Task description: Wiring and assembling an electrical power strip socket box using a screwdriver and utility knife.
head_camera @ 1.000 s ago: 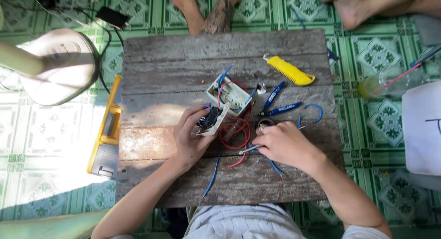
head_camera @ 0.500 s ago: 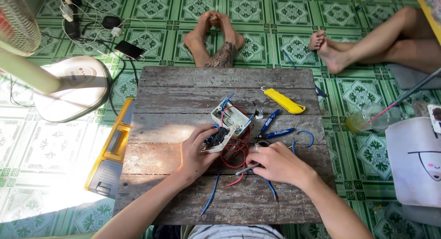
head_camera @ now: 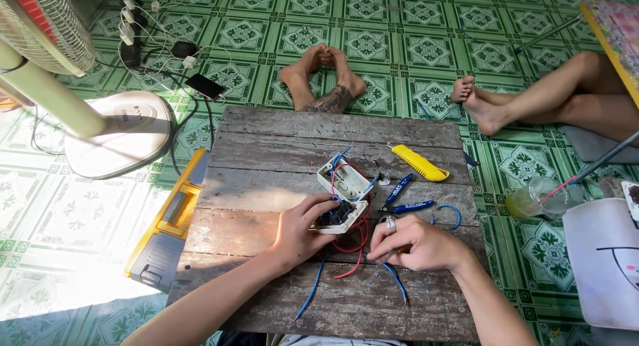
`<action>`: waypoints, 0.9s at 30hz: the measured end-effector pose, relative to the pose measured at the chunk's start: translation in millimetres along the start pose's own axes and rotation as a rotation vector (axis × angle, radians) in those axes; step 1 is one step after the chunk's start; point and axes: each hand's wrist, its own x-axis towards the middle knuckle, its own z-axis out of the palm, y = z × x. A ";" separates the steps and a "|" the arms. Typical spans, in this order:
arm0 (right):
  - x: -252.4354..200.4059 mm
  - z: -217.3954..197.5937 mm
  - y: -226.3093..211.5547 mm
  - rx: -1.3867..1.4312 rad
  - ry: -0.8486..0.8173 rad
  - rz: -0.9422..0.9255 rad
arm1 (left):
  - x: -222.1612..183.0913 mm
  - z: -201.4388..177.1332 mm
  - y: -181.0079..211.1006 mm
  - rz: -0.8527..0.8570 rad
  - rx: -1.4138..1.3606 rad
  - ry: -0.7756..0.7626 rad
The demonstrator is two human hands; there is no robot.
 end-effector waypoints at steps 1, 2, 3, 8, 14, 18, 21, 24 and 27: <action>-2.8 2.2 3.3 -0.003 -0.005 -0.002 | -0.4 0.4 -0.5 0.000 0.001 0.006; -5.6 4.1 6.6 0.079 0.011 -0.060 | -0.5 0.9 -0.9 -0.002 -0.006 0.006; -8.4 7.4 10.2 0.162 0.031 -0.119 | -0.9 0.5 -1.6 -0.004 -0.014 0.001; -10.1 7.8 21.1 0.139 0.198 -0.214 | 0.0 -0.4 -2.4 -0.009 -0.028 -0.009; -5.7 3.8 29.1 0.175 0.403 -0.220 | 1.5 4.2 -3.6 0.025 -0.053 0.037; -6.3 7.7 32.8 0.010 0.559 -0.177 | -1.4 4.9 -3.4 0.025 -0.054 0.032; 0.5 11.5 17.1 -0.055 0.605 -0.138 | -6.3 5.2 -7.6 0.059 0.023 -0.023; 8.3 19.7 3.0 -0.084 0.615 -0.144 | -8.0 7.8 -11.4 0.127 0.094 -0.074; 9.2 26.9 -3.4 -0.174 0.627 -0.126 | -4.8 5.6 -6.5 0.147 0.138 -0.098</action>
